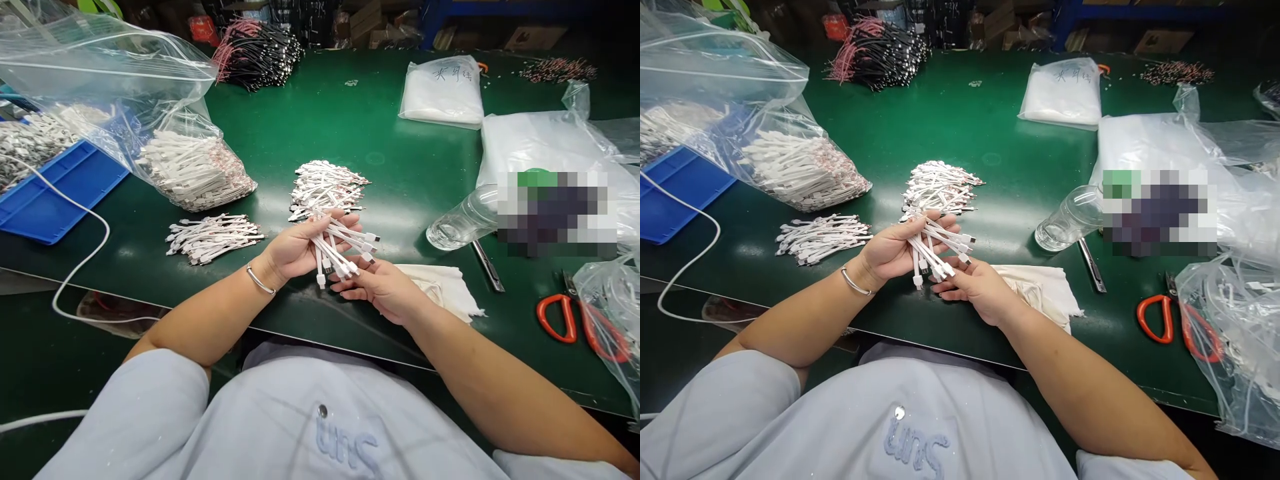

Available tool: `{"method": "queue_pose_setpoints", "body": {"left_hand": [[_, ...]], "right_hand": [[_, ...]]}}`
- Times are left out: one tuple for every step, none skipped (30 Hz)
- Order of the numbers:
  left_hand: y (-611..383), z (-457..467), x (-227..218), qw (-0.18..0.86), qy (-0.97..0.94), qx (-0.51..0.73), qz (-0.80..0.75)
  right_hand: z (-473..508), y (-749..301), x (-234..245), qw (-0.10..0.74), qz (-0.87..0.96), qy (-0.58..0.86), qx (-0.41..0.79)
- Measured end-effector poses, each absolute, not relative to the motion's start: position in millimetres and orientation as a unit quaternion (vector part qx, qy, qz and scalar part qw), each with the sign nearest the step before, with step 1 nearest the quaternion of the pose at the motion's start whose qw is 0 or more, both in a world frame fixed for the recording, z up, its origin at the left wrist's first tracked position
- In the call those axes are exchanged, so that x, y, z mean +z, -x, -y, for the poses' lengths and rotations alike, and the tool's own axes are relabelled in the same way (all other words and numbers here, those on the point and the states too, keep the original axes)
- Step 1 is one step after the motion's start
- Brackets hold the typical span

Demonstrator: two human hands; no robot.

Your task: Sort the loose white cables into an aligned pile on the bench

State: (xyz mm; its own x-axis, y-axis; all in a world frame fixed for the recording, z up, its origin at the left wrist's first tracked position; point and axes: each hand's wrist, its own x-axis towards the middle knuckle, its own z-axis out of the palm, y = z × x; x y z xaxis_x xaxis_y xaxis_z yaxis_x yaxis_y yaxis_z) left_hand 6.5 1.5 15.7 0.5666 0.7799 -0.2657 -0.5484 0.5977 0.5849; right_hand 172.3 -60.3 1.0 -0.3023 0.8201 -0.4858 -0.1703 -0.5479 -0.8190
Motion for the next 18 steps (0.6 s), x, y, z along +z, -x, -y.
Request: {"method": "queue_pose_setpoints", "body": {"left_hand": [[-6.3,-1.0,15.5,0.857,-0.229,0.385,-0.255],[-6.1,-0.7,15.1,0.857,-0.232,0.383,-0.254],[-6.0,-0.5,14.6,0.859,-0.234,0.380,-0.253],[-5.9,-0.6,14.0,0.860,-0.234,0.377,-0.252],[-5.9,-0.7,13.5,0.860,-0.235,0.376,-0.252],[-6.1,-0.8,13.2,0.860,-0.234,0.377,-0.252],[-6.4,-0.9,12.9,0.860,-0.233,0.378,-0.252],[-6.7,-1.1,12.8,0.859,-0.233,0.380,-0.252],[-7.1,-1.2,12.7,0.858,-0.232,0.382,-0.253],[-7.4,-1.4,12.6,0.858,-0.231,0.383,-0.253],[-7.5,-1.6,12.6,0.857,-0.231,0.384,-0.254],[-7.5,-2.0,12.4,0.857,-0.230,0.385,-0.254],[-7.4,-2.4,12.2,0.856,-0.229,0.386,-0.255],[-7.2,-2.9,11.9,0.856,-0.228,0.387,-0.255],[-6.8,-3.5,11.6,0.856,-0.226,0.388,-0.256],[-6.4,-4.1,11.2,0.856,-0.224,0.389,-0.256],[-6.0,-4.7,11.0,0.856,-0.222,0.390,-0.257],[-5.7,-5.2,10.8,0.856,-0.220,0.390,-0.257]], "right_hand": [[61.4,-171.8,1.8,0.333,0.343,0.477,0.738],[62.3,-171.6,2.3,0.332,0.353,0.472,0.736],[63.0,-171.7,2.5,0.335,0.363,0.471,0.731],[63.5,-171.8,2.5,0.338,0.374,0.471,0.724],[64.0,-171.8,2.3,0.340,0.384,0.471,0.718],[64.4,-171.5,2.0,0.340,0.391,0.470,0.714],[64.8,-171.0,1.5,0.341,0.393,0.470,0.713],[65.1,-170.3,0.9,0.343,0.390,0.471,0.713],[65.3,-169.6,0.1,0.346,0.384,0.475,0.712],[65.3,-169.1,-0.8,0.352,0.376,0.482,0.709],[65.1,-169.0,-1.7,0.359,0.370,0.489,0.704],[64.6,-169.3,-2.5,0.365,0.366,0.495,0.698],[63.9,-170.1,-3.0,0.370,0.367,0.499,0.692],[63.1,-171.3,-3.4,0.375,0.369,0.501,0.687],[62.1,-172.7,-3.5,0.380,0.371,0.503,0.682],[61.1,-174.2,-3.5,0.385,0.371,0.505,0.677],[60.2,-175.7,-3.5,0.392,0.369,0.507,0.673],[59.3,-176.9,-3.4,0.400,0.364,0.509,0.670]]}}
